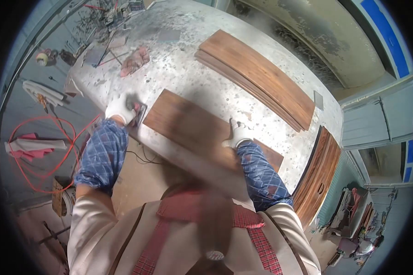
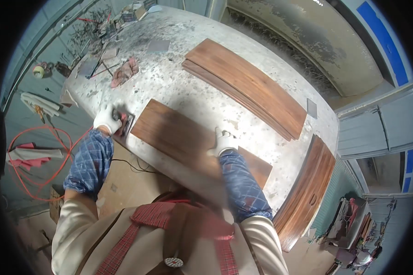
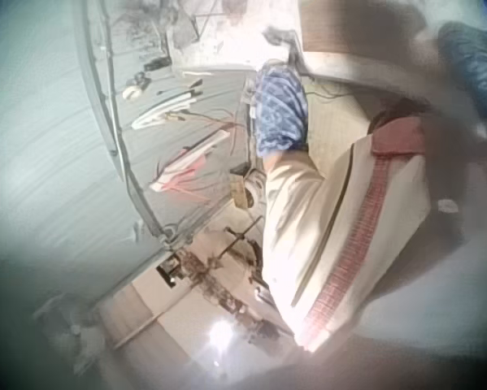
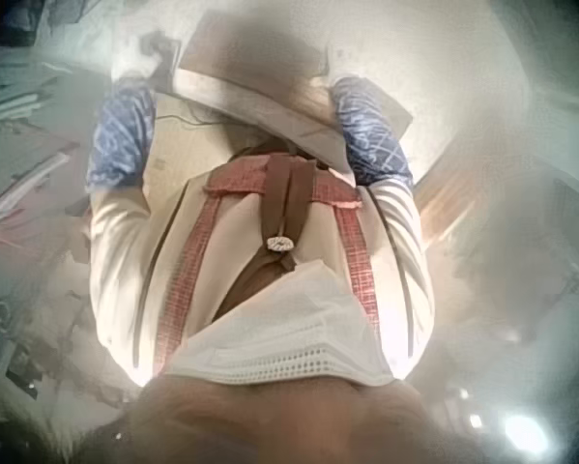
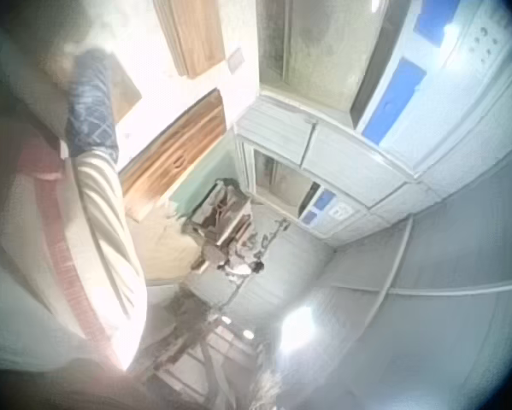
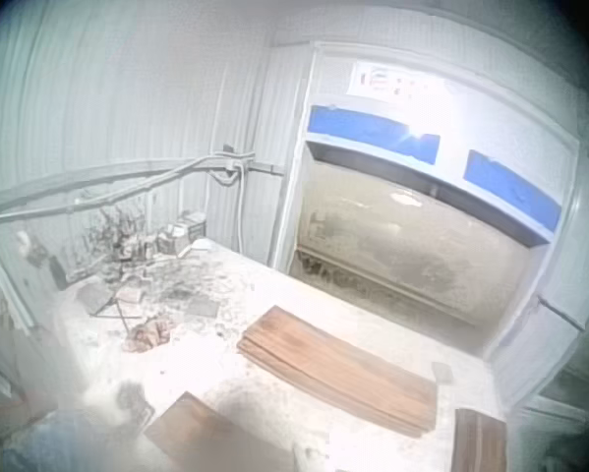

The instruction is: The person sands wooden boards on a workbench using a power sander, turning and repositioning the boards by hand to sand different surfaces.

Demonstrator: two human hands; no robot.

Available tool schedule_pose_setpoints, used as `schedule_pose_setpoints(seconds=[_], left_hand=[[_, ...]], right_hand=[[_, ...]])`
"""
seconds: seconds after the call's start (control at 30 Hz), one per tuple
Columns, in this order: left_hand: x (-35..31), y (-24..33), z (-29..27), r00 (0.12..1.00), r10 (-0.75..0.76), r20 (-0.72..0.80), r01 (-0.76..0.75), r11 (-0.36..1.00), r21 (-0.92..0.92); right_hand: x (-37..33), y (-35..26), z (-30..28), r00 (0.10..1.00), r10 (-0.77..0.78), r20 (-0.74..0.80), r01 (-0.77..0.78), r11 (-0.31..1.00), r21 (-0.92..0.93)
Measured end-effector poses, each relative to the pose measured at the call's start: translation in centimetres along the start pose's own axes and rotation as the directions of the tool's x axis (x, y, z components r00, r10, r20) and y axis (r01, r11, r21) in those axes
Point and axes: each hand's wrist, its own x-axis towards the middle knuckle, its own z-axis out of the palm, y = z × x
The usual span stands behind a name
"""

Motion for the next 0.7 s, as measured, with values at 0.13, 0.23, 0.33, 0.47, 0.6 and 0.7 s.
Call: schedule_pose_setpoints(seconds=[0.13, 0.23, 0.33, 0.47, 0.6, 0.7], left_hand=[[-6.7, -4.9, 1.6, 0.946, 0.120, -0.302, -0.160, 0.981, -0.113], [-12.6, -4.3, 0.9, 0.945, 0.065, -0.320, -0.175, 0.928, -0.330], [-17.0, -2.4, 1.0, 0.944, -0.009, -0.331, -0.135, 0.901, -0.411], [-19.8, 0.3, 1.4, 0.962, -0.050, -0.268, -0.070, 0.906, -0.418], [-20.1, 4.9, 0.3, 0.963, -0.014, -0.269, -0.087, 0.929, -0.360], [-21.0, 7.2, -0.1, 0.958, -0.044, -0.283, -0.061, 0.934, -0.351]], right_hand=[[-0.8, 0.4, -0.2, 0.983, 0.005, 0.185, -0.054, 0.964, 0.259], [-6.0, -0.8, -5.4, 0.964, -0.035, 0.262, -0.127, 0.808, 0.575], [-6.2, 0.3, 0.3, 0.996, -0.079, 0.036, 0.028, 0.681, 0.732], [-5.0, 0.9, -3.7, 0.983, -0.128, 0.130, 0.030, 0.818, 0.575], [2.9, 6.9, -2.8, 0.992, -0.042, -0.120, 0.104, 0.811, 0.576], [8.4, 11.1, -12.3, 0.987, -0.043, -0.153, 0.110, 0.880, 0.461]])
